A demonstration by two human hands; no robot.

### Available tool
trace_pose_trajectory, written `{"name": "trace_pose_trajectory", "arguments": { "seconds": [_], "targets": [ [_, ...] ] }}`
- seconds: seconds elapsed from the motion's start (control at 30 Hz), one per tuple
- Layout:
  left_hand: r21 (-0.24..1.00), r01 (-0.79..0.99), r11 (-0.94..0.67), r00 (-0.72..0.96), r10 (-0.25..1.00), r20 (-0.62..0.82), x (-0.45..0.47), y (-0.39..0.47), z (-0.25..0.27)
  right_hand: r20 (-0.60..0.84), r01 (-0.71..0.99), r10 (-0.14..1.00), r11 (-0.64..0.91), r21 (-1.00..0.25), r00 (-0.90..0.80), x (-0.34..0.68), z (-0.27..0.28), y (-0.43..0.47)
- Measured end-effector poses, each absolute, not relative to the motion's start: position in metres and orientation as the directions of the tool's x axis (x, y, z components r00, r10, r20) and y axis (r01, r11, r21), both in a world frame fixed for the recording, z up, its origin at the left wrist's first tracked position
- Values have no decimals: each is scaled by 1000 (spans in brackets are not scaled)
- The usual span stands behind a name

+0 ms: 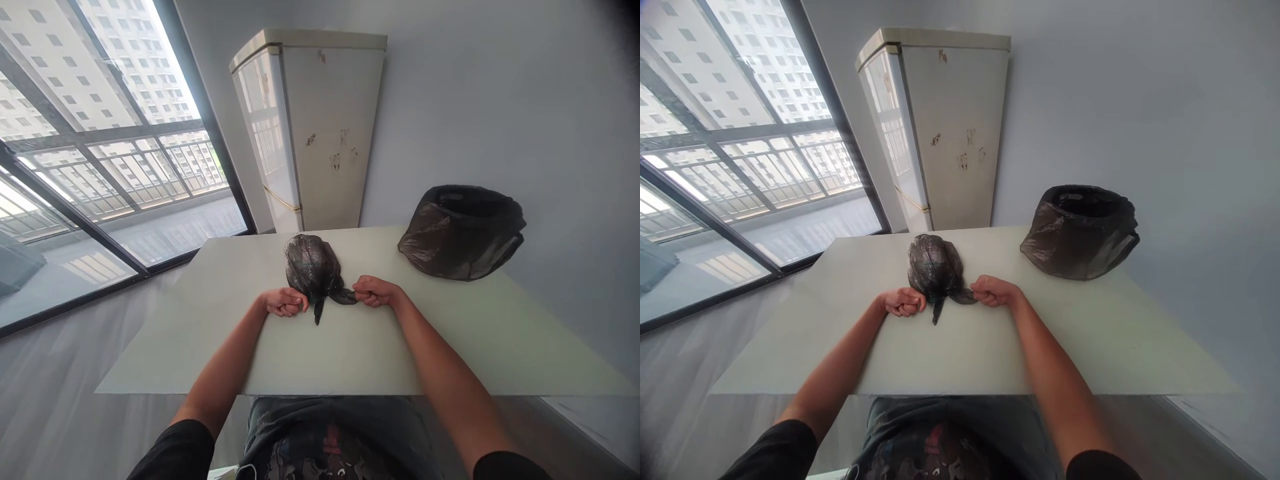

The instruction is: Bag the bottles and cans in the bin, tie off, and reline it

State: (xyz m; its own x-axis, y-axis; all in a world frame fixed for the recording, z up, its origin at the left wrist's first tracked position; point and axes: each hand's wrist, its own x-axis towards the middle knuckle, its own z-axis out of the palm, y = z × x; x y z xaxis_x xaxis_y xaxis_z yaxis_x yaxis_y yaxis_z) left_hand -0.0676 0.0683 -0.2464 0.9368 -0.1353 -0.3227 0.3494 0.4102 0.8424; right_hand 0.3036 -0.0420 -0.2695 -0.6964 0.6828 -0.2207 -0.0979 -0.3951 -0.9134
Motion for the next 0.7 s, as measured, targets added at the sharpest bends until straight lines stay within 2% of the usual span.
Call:
{"name": "trace_pose_trajectory", "arguments": {
  "seconds": [0.33, 0.53, 0.7],
  "targets": [
    [842, 369, 394, 929, -154, -335, -70, 74, -255, -260, -66, 609, -460, -886, -749, 305, -265, -42],
    [873, 281, 399, 960, -103, -262, -67, 71, -257, -294, -34, 570, -494, -869, -767, 304, -263, -35],
    [874, 331, 356, 932, -266, -244, -64, 78, -258, -306, -25, 561, -504, -863, -769, 302, -262, -33]
  ]
}}
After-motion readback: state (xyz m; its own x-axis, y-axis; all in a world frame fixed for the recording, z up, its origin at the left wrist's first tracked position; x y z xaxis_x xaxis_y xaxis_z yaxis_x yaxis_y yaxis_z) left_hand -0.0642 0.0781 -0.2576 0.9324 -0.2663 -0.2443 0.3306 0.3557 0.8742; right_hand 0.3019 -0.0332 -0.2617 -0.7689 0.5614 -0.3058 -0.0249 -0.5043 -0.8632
